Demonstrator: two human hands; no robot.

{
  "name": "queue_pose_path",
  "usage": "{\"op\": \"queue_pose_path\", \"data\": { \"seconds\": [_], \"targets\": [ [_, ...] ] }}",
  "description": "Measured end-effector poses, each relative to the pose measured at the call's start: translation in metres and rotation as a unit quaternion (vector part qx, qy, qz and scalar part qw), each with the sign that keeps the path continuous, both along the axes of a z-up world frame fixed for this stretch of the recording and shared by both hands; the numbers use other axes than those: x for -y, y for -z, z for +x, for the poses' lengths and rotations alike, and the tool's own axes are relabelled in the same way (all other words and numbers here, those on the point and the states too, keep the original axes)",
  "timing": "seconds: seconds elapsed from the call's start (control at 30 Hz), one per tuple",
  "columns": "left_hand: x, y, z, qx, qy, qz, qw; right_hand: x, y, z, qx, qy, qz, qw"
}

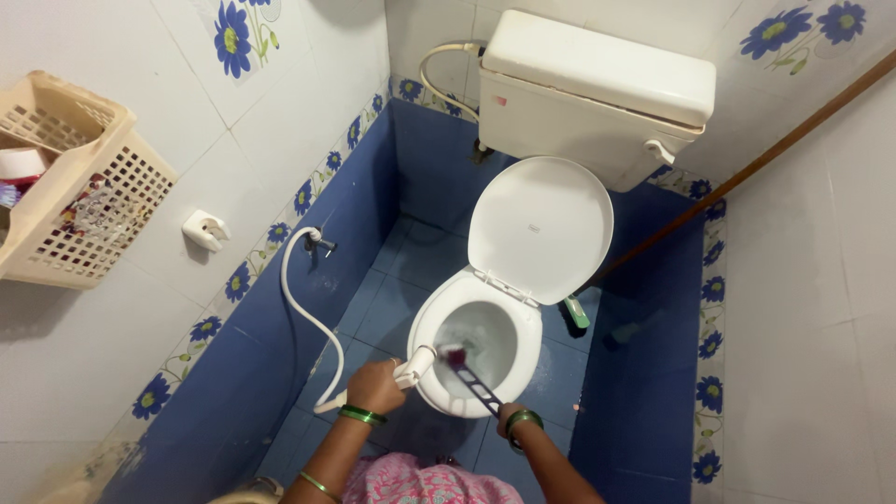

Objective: The person scrubs the interior of a toilet bowl with a long-handled brush while rinsing it with water from a handheld sprayer.

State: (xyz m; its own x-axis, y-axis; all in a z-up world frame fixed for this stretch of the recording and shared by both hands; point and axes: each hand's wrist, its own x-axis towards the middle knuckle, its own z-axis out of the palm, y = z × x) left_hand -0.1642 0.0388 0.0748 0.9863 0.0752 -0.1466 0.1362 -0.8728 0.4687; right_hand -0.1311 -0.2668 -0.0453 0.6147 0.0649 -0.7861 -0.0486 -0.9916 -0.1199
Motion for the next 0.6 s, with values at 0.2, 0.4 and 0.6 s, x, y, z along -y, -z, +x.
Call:
{"op": "queue_pose_path", "data": {
  "seconds": [0.2, 0.4, 0.6],
  "targets": [
    [0.006, -0.003, -0.002, -0.031, 0.001, 0.007, 0.999, 0.011, 0.0, 0.005, -0.006, 0.027, 0.014, 1.0],
    [0.006, 0.022, -0.001, -0.036, 0.006, 0.0, 0.999, 0.02, -0.002, 0.006, 0.006, 0.032, 0.012, 0.999],
    [0.005, 0.063, 0.012, -0.04, -0.006, 0.006, 0.999, 0.01, -0.017, 0.01, 0.052, 0.097, 0.002, 0.994]
  ]
}}
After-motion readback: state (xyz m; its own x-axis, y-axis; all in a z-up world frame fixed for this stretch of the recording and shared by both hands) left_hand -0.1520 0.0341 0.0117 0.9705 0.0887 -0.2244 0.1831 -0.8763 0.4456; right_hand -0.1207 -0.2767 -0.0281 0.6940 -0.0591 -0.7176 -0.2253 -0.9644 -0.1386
